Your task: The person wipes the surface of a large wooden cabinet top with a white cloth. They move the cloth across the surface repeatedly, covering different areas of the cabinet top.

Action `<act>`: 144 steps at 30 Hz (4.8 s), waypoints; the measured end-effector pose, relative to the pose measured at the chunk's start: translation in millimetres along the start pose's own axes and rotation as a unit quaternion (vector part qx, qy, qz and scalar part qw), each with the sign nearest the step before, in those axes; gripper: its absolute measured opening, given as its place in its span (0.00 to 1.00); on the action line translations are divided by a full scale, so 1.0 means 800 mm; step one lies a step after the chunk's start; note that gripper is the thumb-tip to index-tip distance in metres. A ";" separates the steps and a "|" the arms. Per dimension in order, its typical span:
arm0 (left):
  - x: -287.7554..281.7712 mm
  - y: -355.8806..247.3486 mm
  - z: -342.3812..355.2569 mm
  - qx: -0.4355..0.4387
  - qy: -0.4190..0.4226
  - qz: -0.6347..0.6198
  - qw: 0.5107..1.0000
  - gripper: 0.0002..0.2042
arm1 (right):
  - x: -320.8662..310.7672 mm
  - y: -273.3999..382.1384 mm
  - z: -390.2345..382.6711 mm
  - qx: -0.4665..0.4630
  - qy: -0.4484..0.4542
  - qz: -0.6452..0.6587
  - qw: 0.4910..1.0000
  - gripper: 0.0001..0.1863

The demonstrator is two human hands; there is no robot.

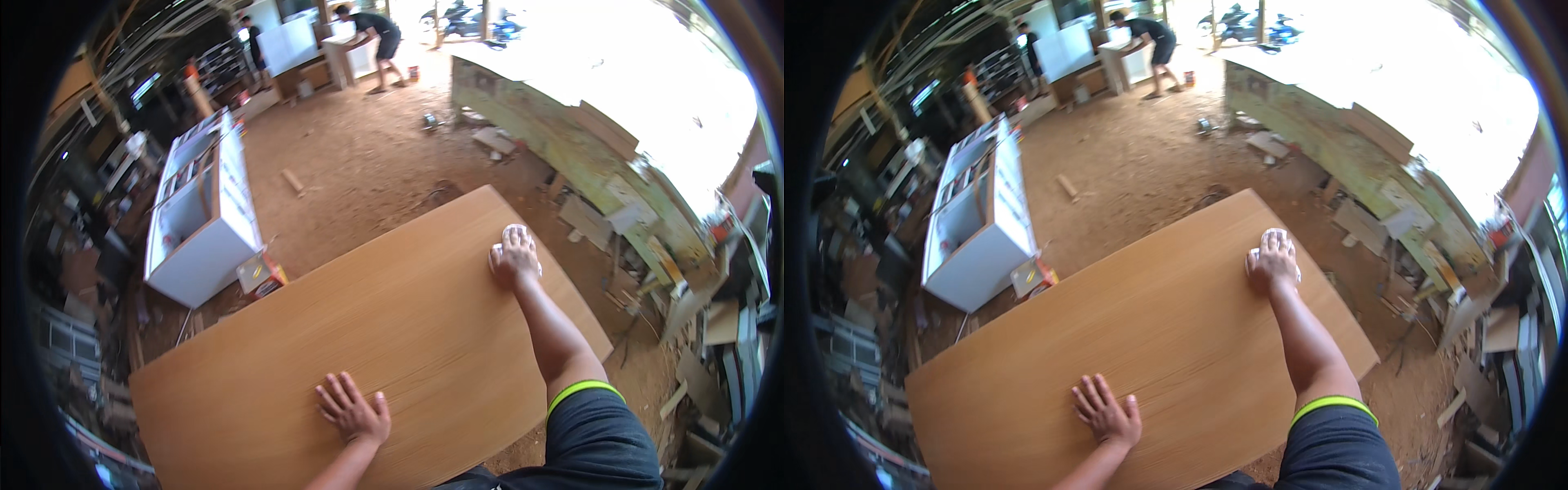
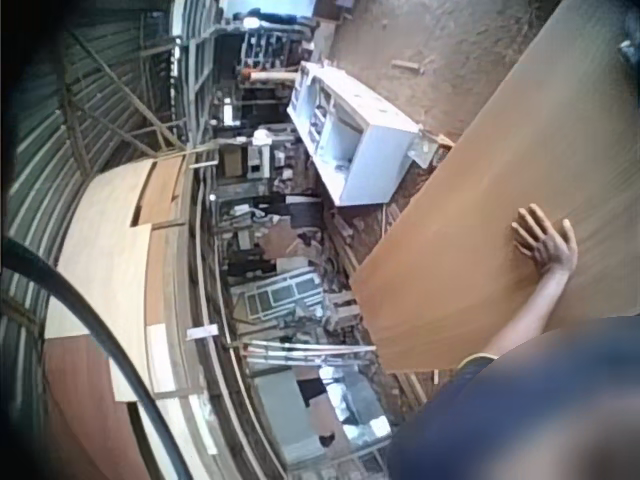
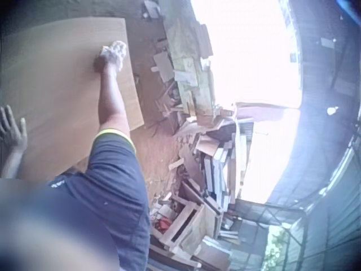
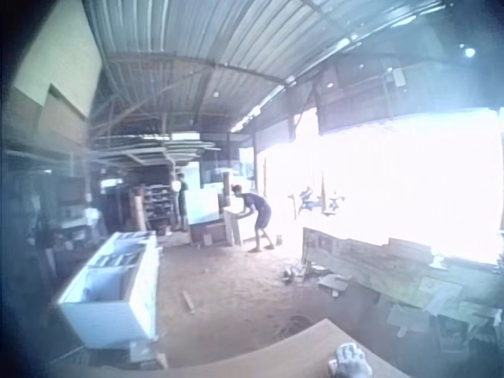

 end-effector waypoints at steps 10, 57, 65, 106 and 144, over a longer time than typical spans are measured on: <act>0.004 0.001 -0.007 0.055 0.008 -0.052 0.997 0.45 | 0.049 0.477 -0.054 -0.246 0.036 0.029 0.968 0.40; -0.015 0.660 -0.360 -0.600 -0.150 0.007 0.786 0.44 | 0.024 0.659 -0.399 -0.427 0.085 0.137 0.890 0.39; 0.106 0.668 -0.371 -0.612 -0.236 -0.531 0.536 0.45 | 0.009 0.180 -0.141 -0.165 -0.018 0.068 0.984 0.39; 0.048 0.663 -0.360 -0.412 -0.408 -0.717 0.387 0.20 | 0.020 0.960 -0.865 -0.774 0.083 0.050 0.625 0.42; 0.138 0.448 -0.300 -0.294 -0.297 -0.867 0.273 0.35 | -0.002 0.358 -0.612 -0.688 0.165 0.085 0.702 0.41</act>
Point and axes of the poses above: each hand's wrist, its own z-axis towards the middle knuckle, its own x-axis out of the palm, y = z × x, the point moved 9 cm from there along z, towards the middle knuckle, and after that the axes turned 2 degrees about -y, right-handed, at the moved point
